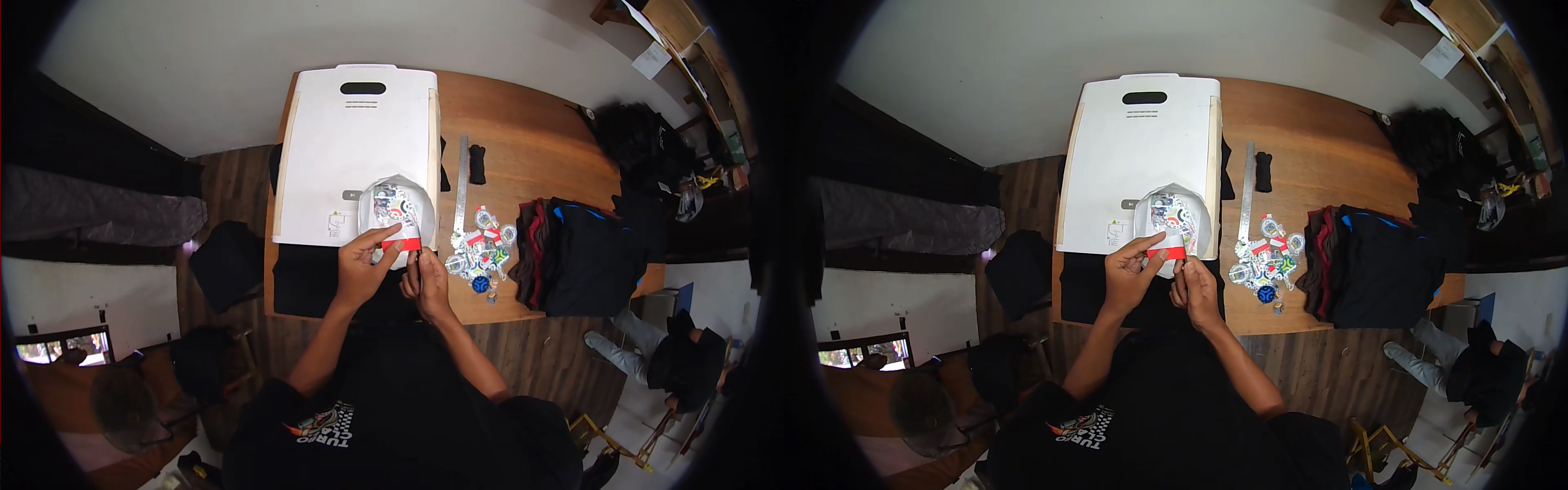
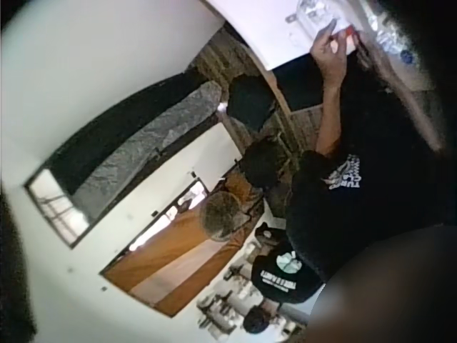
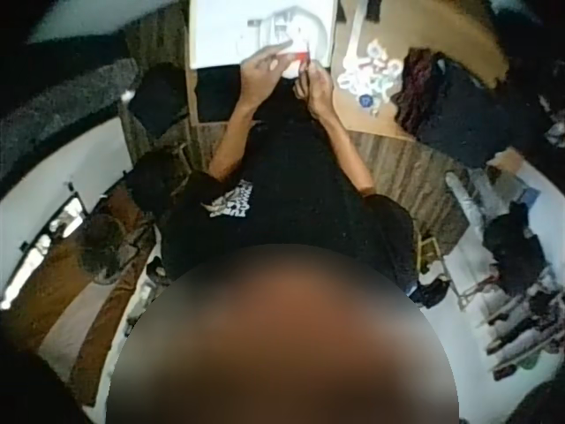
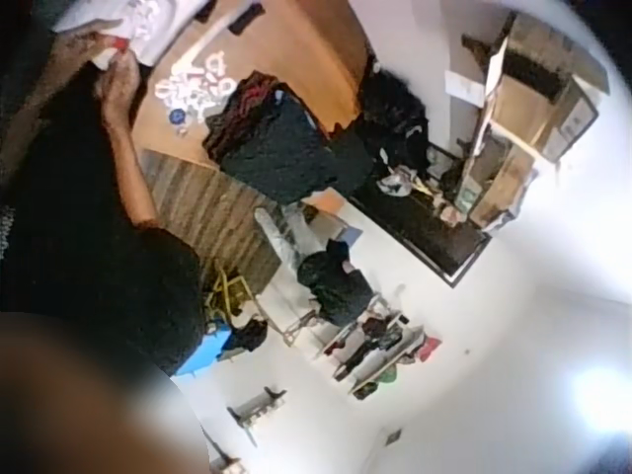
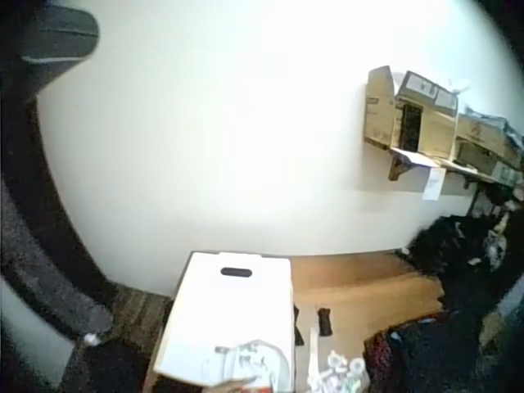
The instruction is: Trimming individual stickers from a sheet or pile using scissors.
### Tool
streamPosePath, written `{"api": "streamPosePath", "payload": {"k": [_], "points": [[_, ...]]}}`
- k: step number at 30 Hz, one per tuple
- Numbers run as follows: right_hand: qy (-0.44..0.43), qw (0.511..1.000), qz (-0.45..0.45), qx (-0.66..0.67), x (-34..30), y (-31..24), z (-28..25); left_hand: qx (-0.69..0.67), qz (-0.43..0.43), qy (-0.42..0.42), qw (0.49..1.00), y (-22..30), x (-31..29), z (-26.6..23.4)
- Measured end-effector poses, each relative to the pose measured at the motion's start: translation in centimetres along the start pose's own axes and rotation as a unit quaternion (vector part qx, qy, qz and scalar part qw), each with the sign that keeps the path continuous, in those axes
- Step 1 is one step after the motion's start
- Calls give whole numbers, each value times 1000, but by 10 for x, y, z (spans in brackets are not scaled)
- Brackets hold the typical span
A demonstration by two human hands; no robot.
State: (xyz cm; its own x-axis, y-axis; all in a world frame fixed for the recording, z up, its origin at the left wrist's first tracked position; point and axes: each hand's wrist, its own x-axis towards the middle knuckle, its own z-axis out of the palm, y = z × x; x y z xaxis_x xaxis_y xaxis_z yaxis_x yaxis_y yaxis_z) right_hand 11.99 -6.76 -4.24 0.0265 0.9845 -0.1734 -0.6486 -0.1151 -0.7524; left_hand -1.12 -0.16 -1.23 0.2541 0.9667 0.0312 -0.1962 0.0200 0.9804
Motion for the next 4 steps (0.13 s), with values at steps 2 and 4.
{"api": "streamPosePath", "payload": {"k": [2,4], "points": [[2,1000,0,-5,0,0,0,4,2,-3,1000,-2,-1,-1],[3,1000,1,-10,0,0,-1,6,2,-4,1000,-4,0,-2]]}}
